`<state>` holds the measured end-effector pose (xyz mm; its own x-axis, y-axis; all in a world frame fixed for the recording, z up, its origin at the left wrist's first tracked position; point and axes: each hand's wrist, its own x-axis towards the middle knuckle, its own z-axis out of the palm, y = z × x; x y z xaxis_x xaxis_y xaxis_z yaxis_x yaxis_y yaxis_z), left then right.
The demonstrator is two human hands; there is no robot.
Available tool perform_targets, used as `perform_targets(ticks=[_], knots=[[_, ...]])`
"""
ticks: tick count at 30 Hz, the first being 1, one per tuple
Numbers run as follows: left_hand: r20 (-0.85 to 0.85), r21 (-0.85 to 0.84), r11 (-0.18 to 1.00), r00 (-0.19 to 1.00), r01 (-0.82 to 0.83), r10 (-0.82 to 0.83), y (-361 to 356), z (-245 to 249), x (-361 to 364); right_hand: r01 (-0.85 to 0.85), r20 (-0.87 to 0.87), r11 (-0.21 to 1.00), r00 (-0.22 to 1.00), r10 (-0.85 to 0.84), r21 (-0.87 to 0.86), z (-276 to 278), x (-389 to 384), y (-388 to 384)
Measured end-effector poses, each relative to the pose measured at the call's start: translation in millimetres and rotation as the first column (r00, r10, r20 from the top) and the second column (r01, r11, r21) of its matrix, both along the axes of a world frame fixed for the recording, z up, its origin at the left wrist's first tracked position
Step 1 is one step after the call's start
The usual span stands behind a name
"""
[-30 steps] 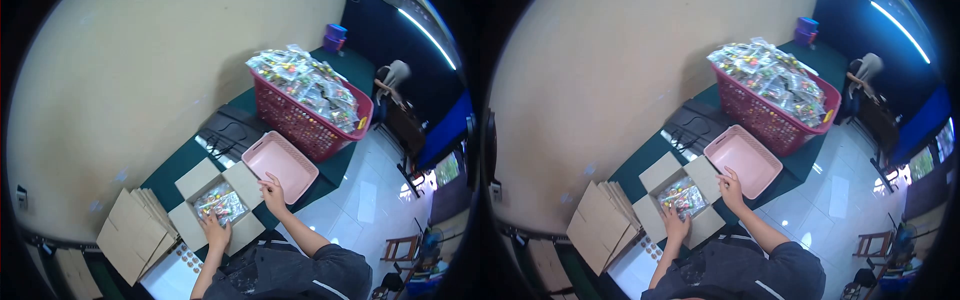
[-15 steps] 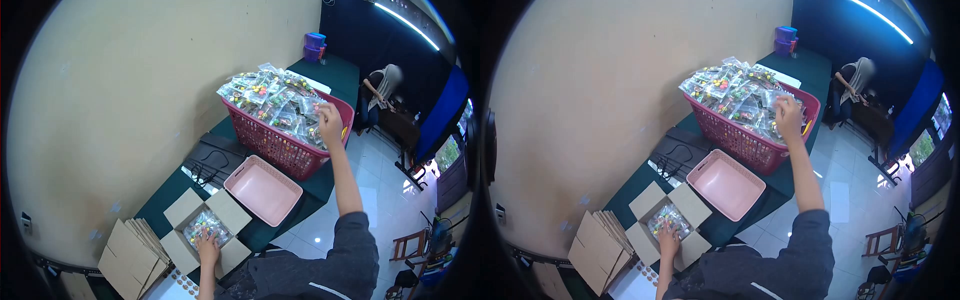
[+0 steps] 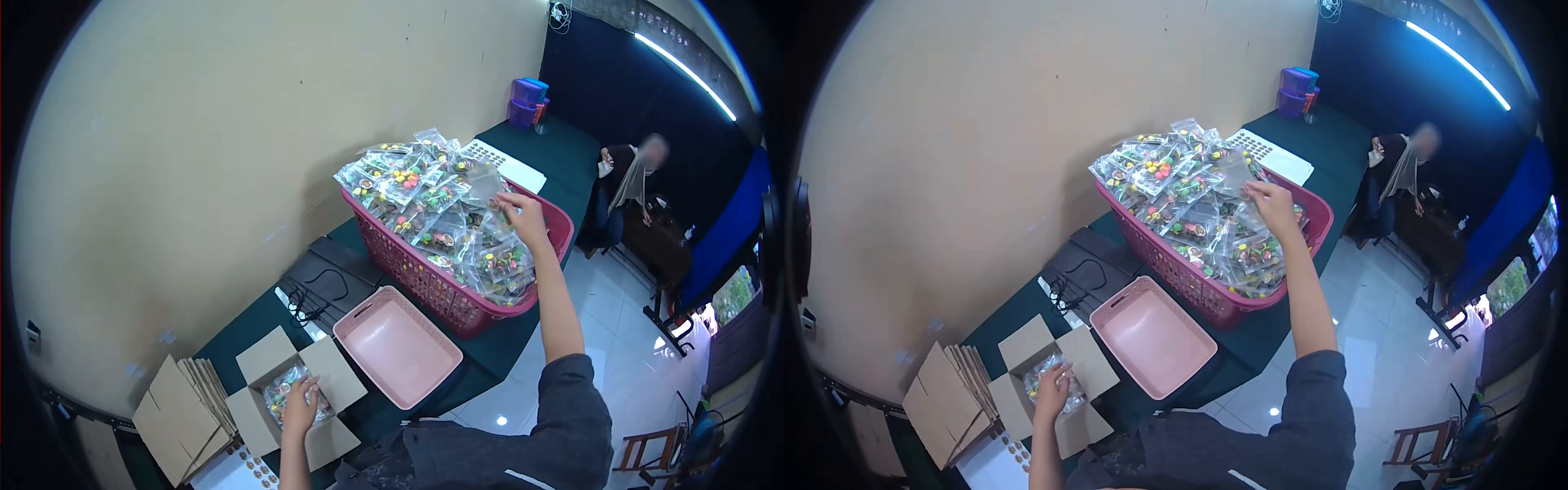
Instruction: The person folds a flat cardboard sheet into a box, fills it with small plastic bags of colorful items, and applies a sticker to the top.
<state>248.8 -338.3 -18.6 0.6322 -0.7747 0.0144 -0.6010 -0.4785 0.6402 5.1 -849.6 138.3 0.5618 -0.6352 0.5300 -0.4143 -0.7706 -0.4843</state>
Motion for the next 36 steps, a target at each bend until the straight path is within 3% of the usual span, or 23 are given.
perform_targets(ticks=[2, 3, 4, 6, 7, 8, 9, 10, 12, 14, 16, 18, 19, 22, 23, 25, 28, 29, 30, 32, 33, 34, 36], knots=[[-0.017, -0.119, 0.992, 0.999, -0.04, 0.038, -13.7, 26.2, -2.8, -0.213, 0.535, 0.933, 0.844, 0.026, 0.291, 16.4, -1.9, 17.9], [-0.007, -0.181, 0.983, 1.0, -0.018, 0.017, -22.6, 38.4, -6.5, -0.305, 0.694, 0.896, 0.72, -0.004, 0.322, 27.2, 1.1, 40.1], [-0.006, -0.181, 0.983, 1.0, -0.025, 0.024, -33.3, 49.0, -10.1, -0.311, 0.694, 0.894, 0.72, 0.001, 0.322, 34.0, 1.9, 62.1], [-0.1, -0.322, 0.942, 0.986, 0.096, -0.134, -53.1, 68.7, -19.8, -0.474, 0.781, 0.823, 0.621, 0.061, 0.313, 37.3, 6.9, 107.0], [-0.103, -0.323, 0.943, 0.987, 0.081, -0.12, -60.8, 81.8, -27.6, -0.574, 0.811, 0.756, 0.576, 0.101, 0.314, 31.3, 14.3, 131.7], [-0.198, -0.388, 0.909, 0.95, 0.149, -0.24, -68.9, 95.7, -36.6, -0.663, 0.839, 0.682, 0.527, 0.133, 0.309, 22.6, 21.5, 157.9], [-0.276, -0.466, 0.858, 0.886, 0.216, -0.372, -77.1, 102.1, -44.3, -0.677, 0.797, 0.618, 0.59, 0.13, 0.4, 12.5, 26.8, 183.2], [-0.273, -0.483, 0.847, 0.881, 0.222, -0.387, -84.8, 101.0, -50.8, -0.673, 0.748, 0.558, 0.65, 0.134, 0.486, 3.6, 30.2, 205.8], [-0.487, -0.687, 0.717, 0.655, 0.121, -0.577, -88.6, 94.8, -58.6, -0.749, 0.772, 0.356, 0.626, 0.108, 0.558, -25.2, 45.9, 242.2], [-0.652, -0.577, 0.817, 0.612, -0.018, -0.447, -87.0, 85.8, -60.3, -0.737, 0.768, 0.299, 0.641, 0.021, 0.607, -50.3, 60.1, 274.1], [-0.772, -0.452, 0.869, 0.576, -0.201, -0.268, -77.8, 78.2, -60.7, -0.737, 0.751, 0.28, 0.656, 0.073, 0.616, -90.9, 69.3, 292.3], [-0.824, -0.423, 0.861, 0.515, -0.281, -0.237, -59.8, 57.7, -50.2, -0.673, 0.66, 0.214, 0.738, 0.141, 0.708, -111.1, 79.1, 306.5], [-0.84, -0.394, 0.861, 0.507, -0.322, -0.195, -48.0, 51.5, -45.5, -0.61, 0.583, 0.272, 0.792, 0.183, 0.744, -121.9, 85.4, 311.9], [-0.819, -0.409, 0.829, 0.553, -0.383, -0.149, -16.4, 43.0, -37.7, -0.65, 0.646, 0.076, 0.76, 0.069, 0.756, -124.7, 112.0, 359.3], [-0.774, -0.396, 0.857, 0.623, -0.33, -0.118, -4.3, 33.3, -30.5, -0.647, 0.642, 0.049, 0.762, 0.088, 0.761, -124.5, 118.2, 371.8], [-0.765, -0.416, 0.825, 0.637, -0.383, -0.09, 17.6, 19.9, -23.3, -0.519, 0.546, -0.177, 0.82, 0.172, 0.836, -121.4, 129.3, 389.7], [-0.777, -0.457, 0.764, 0.623, -0.456, -0.093, 40.8, 22.0, -20.7, -0.54, 0.587, -0.282, 0.801, 0.117, 0.793, -139.4, 141.8, 405.7], [-0.745, -0.489, 0.746, 0.661, -0.452, -0.088, 49.2, 16.0, -19.9, -0.549, 0.589, -0.228, 0.787, 0.182, 0.804, -138.5, 147.2, 413.7], [-0.712, -0.518, 0.729, 0.698, -0.447, -0.078, 59.3, 10.0, -18.5, -0.538, 0.587, -0.255, 0.787, 0.187, 0.803, -134.3, 149.8, 421.8], [-0.735, -0.423, 0.765, 0.678, -0.486, 0.024, 79.3, 5.9, -14.5, -0.561, 0.6, -0.216, 0.767, 0.228, 0.799, -131.9, 160.4, 442.2], [-0.753, -0.461, 0.705, 0.658, -0.54, 0.013, 83.2, 7.4, -16.7, -0.523, 0.535, -0.135, 0.772, 0.342, 0.841, -133.2, 163.4, 449.9], [-0.769, -0.493, 0.64, 0.639, -0.59, -0.004, 86.6, 9.2, -18.9, -0.515, 0.531, -0.148, 0.771, 0.352, 0.845, -134.1, 165.8, 457.7], [-0.796, -0.468, 0.629, 0.605, -0.621, 0.006, 98.0, 5.0, -17.2, -0.483, 0.477, -0.103, 0.769, 0.425, 0.87, -134.6, 169.2, 469.0]])
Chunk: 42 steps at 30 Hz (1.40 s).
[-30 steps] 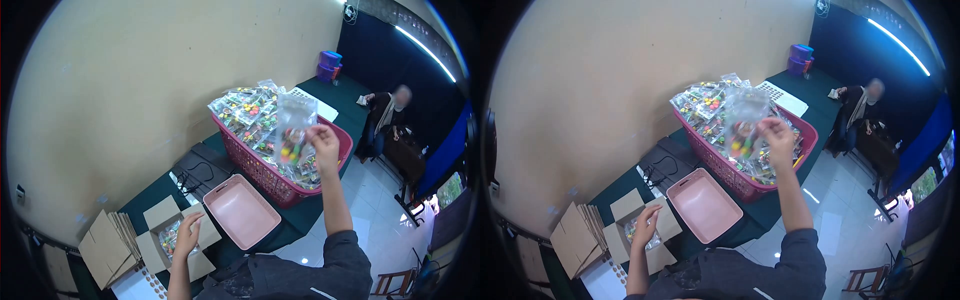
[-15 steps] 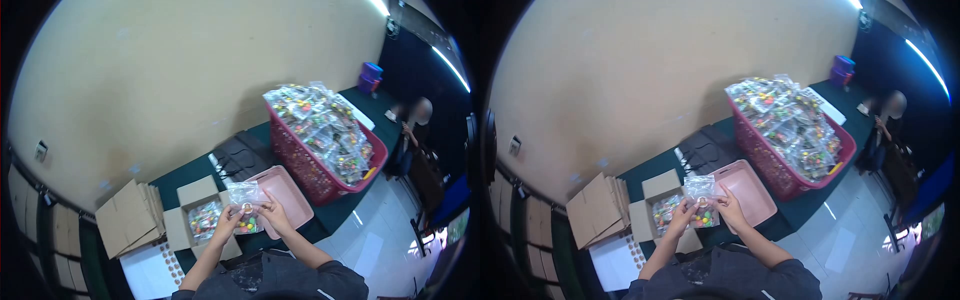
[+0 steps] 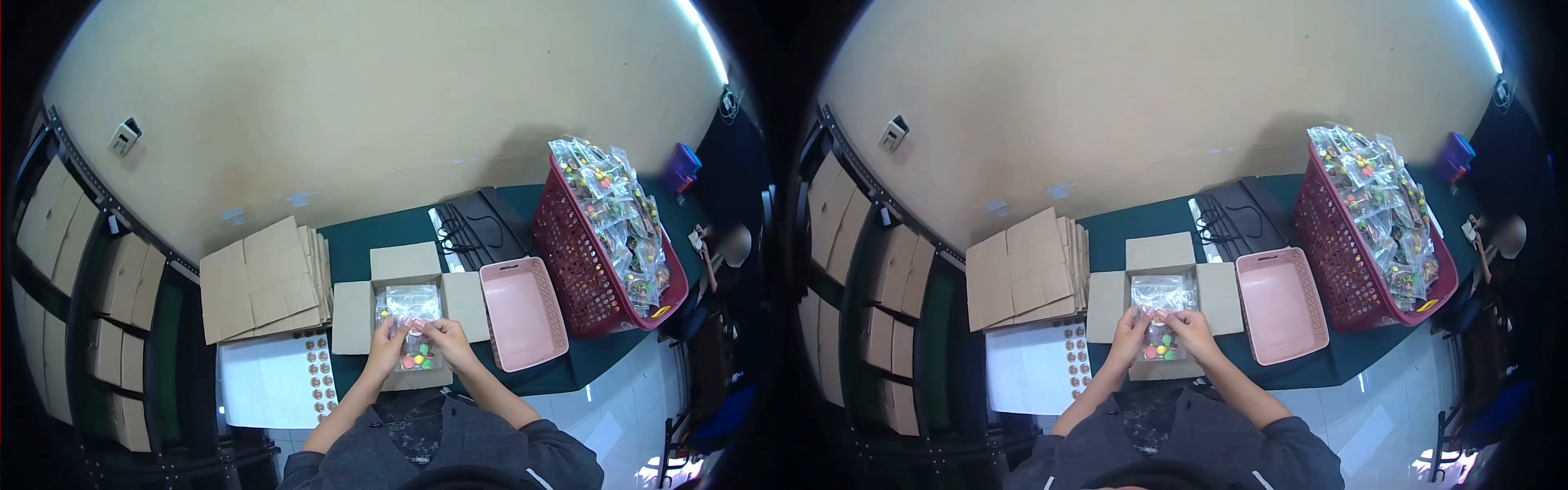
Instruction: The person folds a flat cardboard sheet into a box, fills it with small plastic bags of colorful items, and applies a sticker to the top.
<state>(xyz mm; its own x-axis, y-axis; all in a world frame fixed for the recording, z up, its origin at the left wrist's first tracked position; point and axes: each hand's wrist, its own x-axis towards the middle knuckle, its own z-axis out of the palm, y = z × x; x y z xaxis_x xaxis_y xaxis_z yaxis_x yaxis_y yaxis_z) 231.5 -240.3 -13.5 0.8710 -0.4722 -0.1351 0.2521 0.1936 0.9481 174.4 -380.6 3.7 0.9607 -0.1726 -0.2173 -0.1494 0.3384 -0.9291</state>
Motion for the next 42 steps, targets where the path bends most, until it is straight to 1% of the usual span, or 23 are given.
perform_targets(ticks=[2, 4, 6, 7, 8, 10, 12, 14, 15, 16, 18, 20, 22, 23, 25, 26, 28, 31, 35, 37, 38, 40, 42], knots=[[0.002, 0.115, 0.993, 1.0, -0.005, 0.005, 10.7, -10.4, 5.6, -0.002, 0.016, 1.0, 1.0, 0.002, 0.008, -16.7, 4.4, 4.5], [-0.033, 0.052, 0.997, 0.998, -0.052, 0.054, 12.1, -8.2, -0.8, -0.002, 0.013, 1.0, 1.0, 0.002, 0.013, -31.3, -0.3, 5.2], [-0.071, 0.091, 0.993, 0.995, -0.068, 0.075, 16.9, 3.4, -1.4, 0.095, -0.074, 0.973, 0.994, -0.08, 0.211, -15.7, 3.6, 16.1], [-0.004, 0.145, 0.989, 1.0, -0.018, 0.019, 20.0, -13.2, 4.2, 0.117, -0.061, 0.985, 0.992, -0.111, 0.125, -0.9, 5.5, 23.2], [0.001, 0.148, 0.989, 1.0, -0.015, 0.015, 20.4, -6.7, 4.3, 0.121, -0.057, 0.984, 0.992, -0.114, 0.128, -3.6, 6.3, 20.8], [0.16, 0.239, 0.97, 0.983, 0.054, -0.095, 17.8, 8.4, 1.1, 0.043, -0.145, 0.999, 0.988, -0.047, -0.029, -16.8, 6.8, 12.2], [0.11, 0.189, 0.98, 0.991, 0.055, -0.077, 11.6, 3.2, 0.9, 0.105, -0.131, 0.994, 0.986, -0.105, -0.008, -20.4, 7.8, 13.6], [0.193, 0.138, 0.989, 0.981, -0.047, 0.02, 4.5, 0.4, -0.3, 0.181, -0.101, 0.983, 0.978, -0.182, -0.019, -19.2, 7.6, 11.1], [0.215, 0.153, 0.987, 0.977, -0.049, 0.015, 2.3, -0.1, 0.0, 0.08, -0.175, 0.992, 0.98, -0.095, -0.093, 15.1, 0.0, 10.2], [0.206, 0.15, 0.988, 0.978, -0.039, 0.007, 0.5, -1.0, 0.5, 0.088, -0.183, 0.991, 0.977, -0.105, -0.098, 10.9, -0.6, 6.9], [0.276, 0.208, 0.978, 0.961, -0.025, -0.034, -0.8, -2.1, 0.1, 0.066, -0.083, 0.997, 0.994, -0.07, -0.048, -5.0, -1.0, 0.8], [0.261, 0.201, 0.98, 0.964, 0.006, -0.059, -2.1, -2.0, -0.3, 0.035, -0.104, 0.999, 0.994, -0.034, 0.01, -9.3, -3.0, -6.1], [0.29, 0.096, 0.994, 0.957, -0.048, 0.018, -6.9, -7.0, -3.5, 0.045, -0.087, 0.967, 0.996, -0.024, 0.249, -9.0, -4.6, -8.9], [0.287, 0.098, 0.994, 0.958, -0.045, 0.015, -7.5, -5.1, -5.2, 0.048, -0.09, 0.967, 0.996, -0.026, 0.251, -9.7, -5.3, -10.6], [0.178, 0.127, 0.989, 0.983, -0.071, 0.048, -8.7, 1.4, -7.9, 0.028, -0.084, 0.954, 0.996, -0.003, 0.299, -10.6, -4.3, -14.9], [0.175, 0.128, 0.989, 0.983, -0.073, 0.05, -8.7, -5.4, -5.8, 0.027, -0.086, 0.954, 0.996, -0.001, 0.299, -10.4, -3.9, -15.0], [0.165, 0.05, 0.998, 0.986, -0.046, 0.038, -7.7, -24.9, -0.1, -0.006, -0.021, 0.993, 1.0, 0.008, 0.122, -10.1, -3.1, -13.0], [0.165, 0.141, 0.99, 0.985, 0.025, -0.048, -7.7, 11.2, -9.6, 0.062, -0.077, 0.998, 0.995, -0.06, 0.024, -9.2, 0.2, -10.7], [0.155, 0.162, 0.986, 0.986, 0.035, -0.06, -1.9, 7.0, -7.4, 0.034, -0.091, 0.999, 0.995, -0.03, 0.039, -3.2, 2.3, -7.9], [0.287, 0.128, 0.992, 0.958, -0.02, -0.018, -0.5, 9.0, -8.3, 0.031, 0.013, 1.0, 0.999, -0.031, -0.003, 2.6, 0.4, 0.5], [0.285, 0.129, 0.991, 0.958, -0.021, -0.017, 1.4, 7.0, -7.9, 0.031, 0.01, 1.0, 0.999, -0.03, -0.001, 0.8, -0.1, 0.5], [0.218, 0.197, 0.978, 0.969, 0.071, -0.114, 5.8, 0.2, -5.4, 0.035, -0.048, 0.989, 0.998, -0.028, 0.14, -3.6, -0.7, -1.5], [0.238, 0.236, 0.97, 0.964, 0.065, -0.122, 7.9, -4.2, -6.7, 0.061, -0.095, 0.985, 0.994, -0.046, 0.161, 0.6, -3.5, -0.8]])
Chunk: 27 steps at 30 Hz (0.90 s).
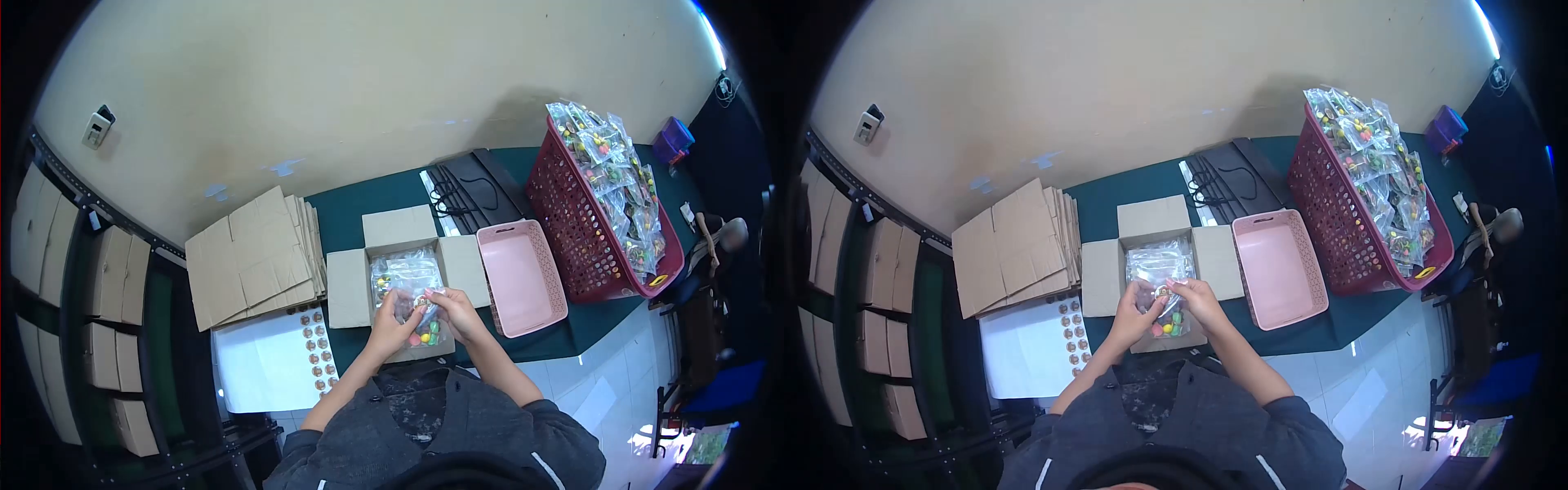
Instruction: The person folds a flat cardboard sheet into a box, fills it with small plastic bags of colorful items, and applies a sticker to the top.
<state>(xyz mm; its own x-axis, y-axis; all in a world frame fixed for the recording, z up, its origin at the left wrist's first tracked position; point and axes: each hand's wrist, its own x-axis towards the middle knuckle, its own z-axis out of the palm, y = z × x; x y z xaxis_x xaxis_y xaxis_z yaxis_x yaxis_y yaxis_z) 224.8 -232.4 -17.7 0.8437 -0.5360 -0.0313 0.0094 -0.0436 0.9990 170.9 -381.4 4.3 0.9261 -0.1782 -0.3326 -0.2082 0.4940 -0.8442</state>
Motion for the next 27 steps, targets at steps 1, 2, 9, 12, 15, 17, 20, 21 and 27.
perform_targets(ticks=[1, 2, 9, 12, 15, 17, 20, 21, 27], knots=[[0.029, 0.036, 0.999, 1.0, 0.0, -0.001, 0.7, -1.2, -0.5, 0.021, -0.043, 1.0, 0.999, -0.02, 0.02, 1.3, -1.2, 0.0], [0.027, 0.035, 0.999, 1.0, 0.003, -0.004, 0.4, -0.9, -0.1, 0.024, -0.045, 1.0, 0.999, -0.023, 0.02, 0.5, -1.7, -1.8], [-0.145, -0.02, 0.993, 0.983, 0.113, -0.115, 2.0, 19.9, -5.8, 0.001, -0.042, 0.998, 0.999, -0.004, -0.068, -6.3, 1.0, 1.2], [-0.086, 0.038, 0.994, 0.991, 0.105, -0.101, 0.5, 0.0, 1.8, 0.082, -0.074, 0.996, 0.994, -0.08, 0.018, -16.8, 9.2, 1.3], [-0.271, -0.124, 0.984, 0.958, -0.129, 0.092, -3.5, -23.9, 9.9, 0.031, -0.055, 0.997, 0.998, -0.035, -0.07, -12.8, 8.9, 5.7], [-0.295, -0.073, 0.994, 0.954, -0.087, 0.062, 0.0, -32.6, 11.6, -0.06, -0.01, 0.986, 0.998, 0.059, -0.159, -20.9, 5.0, 6.1], [-0.338, -0.01, 1.0, 0.941, -0.015, 0.011, 4.7, -36.8, 14.0, -0.068, -0.087, 0.991, 0.995, 0.058, -0.116, -37.5, 3.1, 5.7], [-0.355, 0.002, 1.0, 0.935, 0.015, -0.013, 5.6, -37.5, 15.2, -0.071, -0.087, 0.991, 0.994, 0.062, -0.114, -40.8, 4.0, 4.8], [-0.285, -0.046, 0.995, 0.956, -0.084, 0.068, 3.0, -30.5, 10.2, 0.043, -0.072, 0.996, 0.996, -0.049, -0.076, -21.4, 8.3, 12.6]])
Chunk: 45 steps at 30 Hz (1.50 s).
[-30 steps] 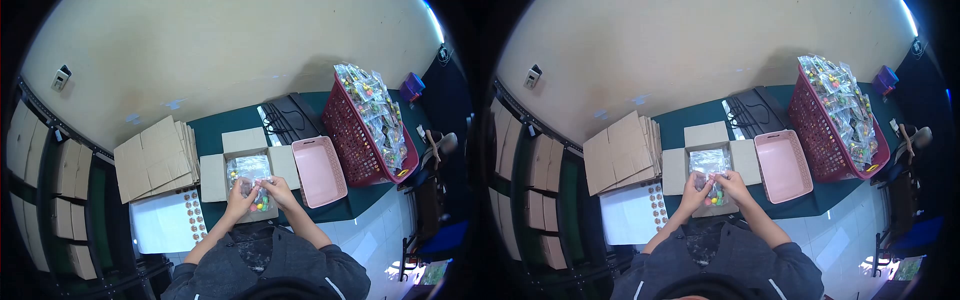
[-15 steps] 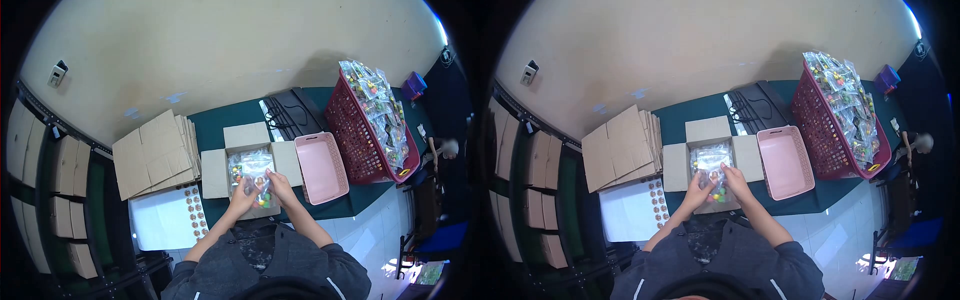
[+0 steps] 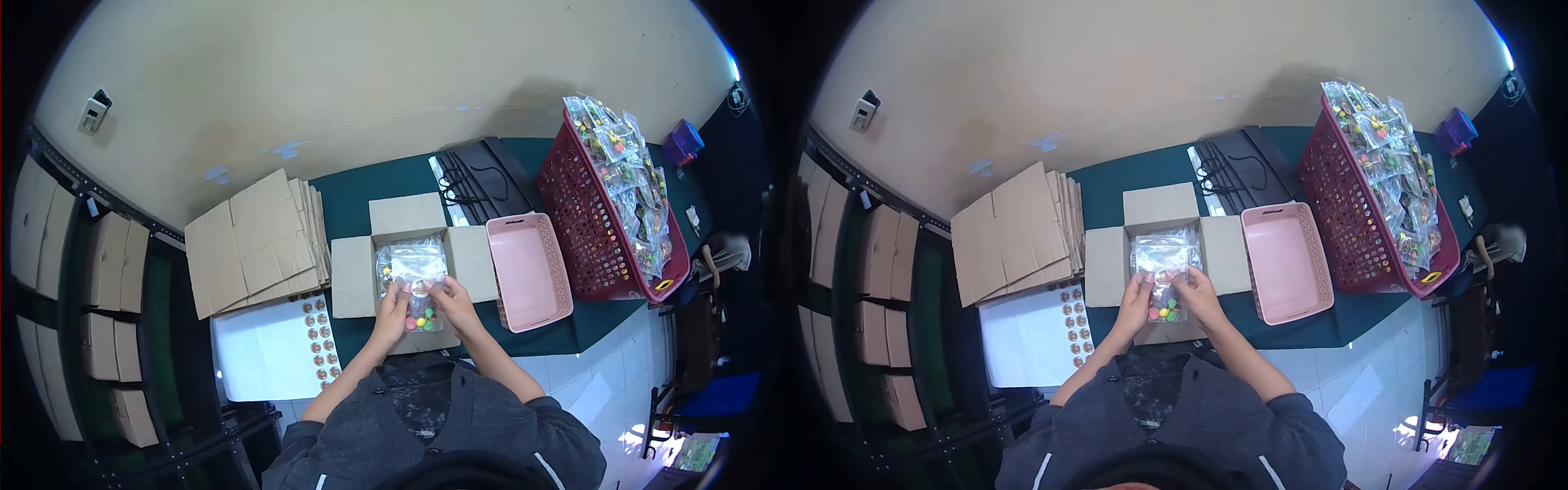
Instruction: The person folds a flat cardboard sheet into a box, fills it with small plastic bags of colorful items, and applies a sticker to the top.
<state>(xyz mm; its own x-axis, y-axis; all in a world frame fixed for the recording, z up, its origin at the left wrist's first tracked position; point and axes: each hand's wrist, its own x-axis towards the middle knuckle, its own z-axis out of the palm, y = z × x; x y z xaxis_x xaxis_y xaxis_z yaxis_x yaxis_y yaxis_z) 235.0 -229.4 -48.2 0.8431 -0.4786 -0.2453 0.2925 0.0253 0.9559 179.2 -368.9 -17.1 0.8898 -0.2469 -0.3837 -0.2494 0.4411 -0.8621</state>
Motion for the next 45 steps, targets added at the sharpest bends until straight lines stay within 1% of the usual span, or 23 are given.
perform_targets(ticks=[1, 3, 9, 11, 13, 14, 16, 17, 19, 20, 21, 23, 27, 29, 31, 33, 34, 38, 39, 41, 42, 43, 45], knots=[[0.001, 0.001, 1.0, 1.0, -0.002, 0.002, -1.7, -0.2, -2.8, 0.037, 0.057, 0.997, 0.998, -0.034, -0.065, 1.5, 1.1, 2.0], [0.207, 0.02, 0.999, 0.977, 0.038, -0.042, -4.2, 6.0, -8.5, 0.078, 0.118, 0.989, 0.991, -0.063, -0.126, -1.5, 1.6, 1.5], [0.171, 0.031, 0.989, 0.975, 0.142, -0.145, 0.2, 26.8, -11.0, 0.165, 0.068, 0.965, 0.981, -0.183, 0.203, -12.6, 0.5, -10.3], [0.169, -0.002, 0.984, 0.97, 0.18, -0.177, 2.7, 33.0, -9.1, 0.202, 0.189, 0.929, 0.944, -0.269, 0.31, -3.0, 3.6, -13.1], [0.125, 0.022, 0.923, 0.915, 0.384, -0.384, 5.9, 35.6, -5.4, 0.207, 0.128, 0.911, 0.955, -0.267, 0.358, 3.4, 1.1, -20.9], [0.124, 0.022, 0.923, 0.915, 0.384, -0.383, 3.0, 36.1, -6.0, 0.138, 0.181, 0.957, 0.966, -0.187, 0.254, 0.9, 0.2, -24.2], [0.457, -0.014, 0.992, 0.883, 0.129, -0.109, -6.0, 37.3, -7.4, 0.036, 0.235, 0.998, 0.972, -0.023, -0.052, -0.2, -2.7, -27.8], [0.457, -0.014, 0.992, 0.883, 0.128, -0.108, -4.9, 36.7, -3.7, 0.036, 0.235, 0.998, 0.972, -0.022, -0.052, 5.8, -3.8, -25.8], [0.266, -0.022, 0.994, 0.959, 0.111, -0.101, 2.1, 34.8, 7.3, -0.028, 0.277, 0.963, 0.955, 0.105, -0.268, 19.0, -6.0, -19.5], [0.306, -0.02, 0.993, 0.946, 0.118, -0.106, 3.7, 43.6, 9.6, -0.051, 0.233, 0.945, 0.964, 0.132, -0.324, 21.3, -7.4, -20.7], [0.309, -0.022, 0.993, 0.946, 0.116, -0.104, 4.7, 48.8, 11.4, -0.052, 0.235, 0.944, 0.963, 0.134, -0.326, 24.2, -7.9, -23.5], [0.139, -0.134, 0.979, 0.981, 0.153, -0.135, 8.1, 54.2, 13.9, -0.166, 0.246, 0.931, 0.936, 0.252, -0.324, 27.7, -9.6, -29.6], [0.236, -0.093, 0.975, 0.956, 0.203, -0.176, 13.5, 38.8, 21.4, -0.197, 0.205, 0.913, 0.937, 0.282, -0.356, 21.7, -13.4, -40.8], [0.334, -0.214, 0.974, 0.933, -0.068, 0.138, 12.0, 37.1, 26.7, 0.144, 0.336, 0.916, 0.942, -0.011, -0.374, 27.1, -12.4, -41.2], [0.393, -0.173, 0.984, 0.913, -0.042, 0.108, 13.1, 45.3, 24.2, 0.219, 0.383, 0.894, 0.922, -0.058, -0.392, 31.4, -8.4, -29.6], [0.354, -0.134, 0.972, 0.926, 0.193, -0.135, 2.8, 56.9, 11.2, 0.201, 0.447, 0.83, 0.892, 0.064, -0.52, 29.8, -8.8, -14.0], [0.491, -0.112, 0.972, 0.862, 0.206, -0.126, -5.3, 57.5, 5.1, 0.214, 0.465, 0.704, 0.866, 0.184, -0.677, 18.9, -5.2, -9.8], [0.372, -0.128, 0.986, 0.927, 0.109, -0.055, -11.6, 58.5, -7.3, 0.224, 0.466, 0.822, 0.883, 0.056, -0.524, 29.8, -1.1, 6.5], [0.37, -0.128, 0.986, 0.928, 0.106, -0.052, -10.1, 57.1, -8.5, 0.22, 0.464, 0.823, 0.884, 0.059, -0.524, 26.7, 1.5, 5.6], [0.398, 0.015, 0.984, 0.901, 0.18, -0.171, -6.9, 58.0, -11.0, 0.365, 0.43, 0.766, 0.894, -0.128, -0.53, 11.1, 9.4, 2.8], [0.4, -0.046, 0.995, 0.914, 0.091, -0.065, -8.8, 53.5, -12.9, 0.305, 0.383, 0.873, 0.911, -0.152, -0.38, 1.2, 13.6, -4.0], [0.405, -0.051, 0.995, 0.912, 0.091, -0.062, -4.7, 52.9, -12.5, 0.306, 0.389, 0.871, 0.909, -0.149, -0.383, -4.3, 9.7, -12.3], [0.306, -0.012, 0.998, 0.95, 0.064, -0.057, 2.1, 63.3, -4.5, 0.108, 0.318, 0.967, 0.947, -0.03, -0.231, 9.2, 6.5, -25.3]])
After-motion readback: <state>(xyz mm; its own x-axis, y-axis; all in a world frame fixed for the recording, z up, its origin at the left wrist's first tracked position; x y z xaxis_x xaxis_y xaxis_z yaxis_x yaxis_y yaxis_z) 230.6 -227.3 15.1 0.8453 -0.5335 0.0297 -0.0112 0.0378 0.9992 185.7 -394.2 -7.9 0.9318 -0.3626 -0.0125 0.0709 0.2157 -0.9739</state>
